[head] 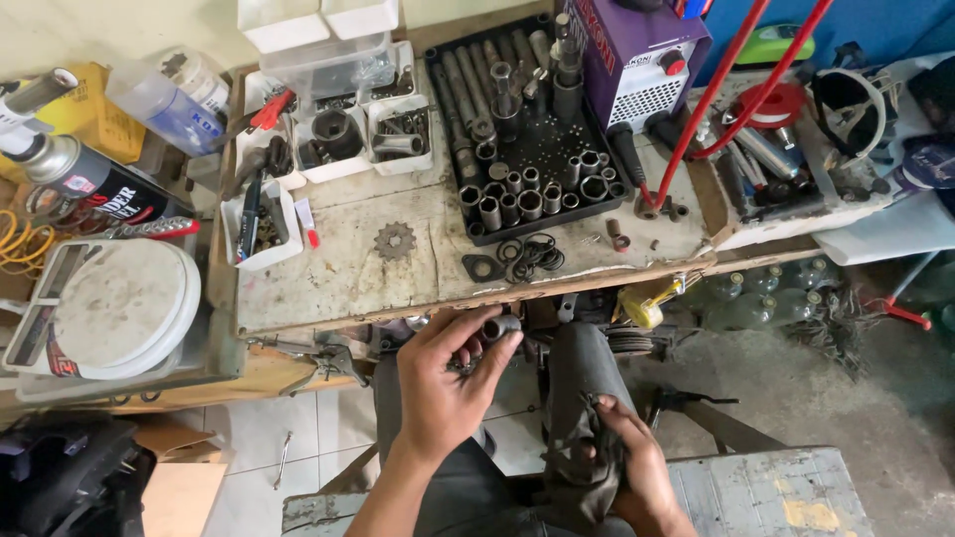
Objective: The person sits at a cluttered workbench and wipes various small mechanical parts, including cylindrical metal pieces and a gear, using a dark cloth. They pick up each item from the table, wipe it thoroughly, and place it back down.
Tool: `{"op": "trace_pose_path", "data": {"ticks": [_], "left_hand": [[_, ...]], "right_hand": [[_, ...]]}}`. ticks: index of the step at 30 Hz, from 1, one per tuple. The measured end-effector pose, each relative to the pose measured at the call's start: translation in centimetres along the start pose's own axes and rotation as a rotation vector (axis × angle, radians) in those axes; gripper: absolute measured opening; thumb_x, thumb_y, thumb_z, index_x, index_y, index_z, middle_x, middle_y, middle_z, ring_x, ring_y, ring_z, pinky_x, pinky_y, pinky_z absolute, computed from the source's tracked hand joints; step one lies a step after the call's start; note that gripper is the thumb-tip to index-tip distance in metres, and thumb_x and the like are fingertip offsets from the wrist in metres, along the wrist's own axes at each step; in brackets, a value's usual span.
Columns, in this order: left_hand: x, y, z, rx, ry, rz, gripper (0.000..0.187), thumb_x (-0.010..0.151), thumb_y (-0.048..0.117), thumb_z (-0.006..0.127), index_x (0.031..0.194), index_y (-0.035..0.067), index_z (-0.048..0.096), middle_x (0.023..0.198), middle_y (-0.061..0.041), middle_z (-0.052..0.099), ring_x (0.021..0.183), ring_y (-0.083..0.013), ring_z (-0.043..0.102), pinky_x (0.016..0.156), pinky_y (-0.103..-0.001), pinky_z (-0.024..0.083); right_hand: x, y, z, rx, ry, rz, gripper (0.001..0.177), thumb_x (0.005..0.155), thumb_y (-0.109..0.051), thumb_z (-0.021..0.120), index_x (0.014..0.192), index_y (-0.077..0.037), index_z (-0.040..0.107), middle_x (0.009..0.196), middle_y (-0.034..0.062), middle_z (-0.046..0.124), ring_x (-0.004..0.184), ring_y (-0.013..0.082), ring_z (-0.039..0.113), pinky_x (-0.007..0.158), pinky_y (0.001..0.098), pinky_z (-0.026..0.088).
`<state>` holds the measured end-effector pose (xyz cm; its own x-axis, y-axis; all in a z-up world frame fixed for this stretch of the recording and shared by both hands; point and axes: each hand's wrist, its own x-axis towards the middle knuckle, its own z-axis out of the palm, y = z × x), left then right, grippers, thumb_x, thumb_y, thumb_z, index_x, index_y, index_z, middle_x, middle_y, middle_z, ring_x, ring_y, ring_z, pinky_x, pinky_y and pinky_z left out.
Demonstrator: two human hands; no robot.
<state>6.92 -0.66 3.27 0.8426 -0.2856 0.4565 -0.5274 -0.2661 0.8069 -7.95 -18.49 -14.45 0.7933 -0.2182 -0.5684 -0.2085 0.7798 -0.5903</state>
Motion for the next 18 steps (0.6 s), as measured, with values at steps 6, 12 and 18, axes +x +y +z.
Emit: {"op": "trace_pose_path", "data": {"ticks": [6,12,18], "left_hand": [[5.6,-0.8,-0.1,0.017,0.014,0.125,0.026,0.087,0.013,0.079,0.108,-0.002,0.075,0.080,-0.007,0.071,0.059,-0.0102,0.055,0.048,-0.021,0.043],[13.2,1.0,0.5,0.174,-0.022,0.167,0.026,0.085,0.011,0.080,0.105,-0.006,0.076,0.080,-0.010,0.074,0.056,-0.0118,0.057,0.048,-0.023,0.044],[19.7,-1.7,5.1,0.530,-0.273,0.139,0.021,0.081,0.017,0.078,0.095,0.001,0.080,0.071,-0.012,0.075,0.048,-0.0250,0.068,0.055,-0.037,0.057]], "right_hand": [[8.2,4.6,-6.3,0.265,-0.171,0.222,0.023,0.101,-0.020,0.054,0.112,-0.002,0.063,0.086,0.0089,0.065,0.060,0.0095,0.053,0.045,0.0209,0.040],[13.2,8.9,-11.5,0.240,-0.157,0.343,0.029,0.096,-0.020,0.058,0.119,-0.005,0.068,0.087,0.0053,0.068,0.061,0.0104,0.056,0.054,0.0225,0.043],[13.4,8.8,-10.9,0.203,-0.150,0.364,0.034,0.094,-0.014,0.059,0.125,-0.003,0.066,0.098,0.0069,0.070,0.065,0.0126,0.059,0.058,0.0242,0.046]]}}
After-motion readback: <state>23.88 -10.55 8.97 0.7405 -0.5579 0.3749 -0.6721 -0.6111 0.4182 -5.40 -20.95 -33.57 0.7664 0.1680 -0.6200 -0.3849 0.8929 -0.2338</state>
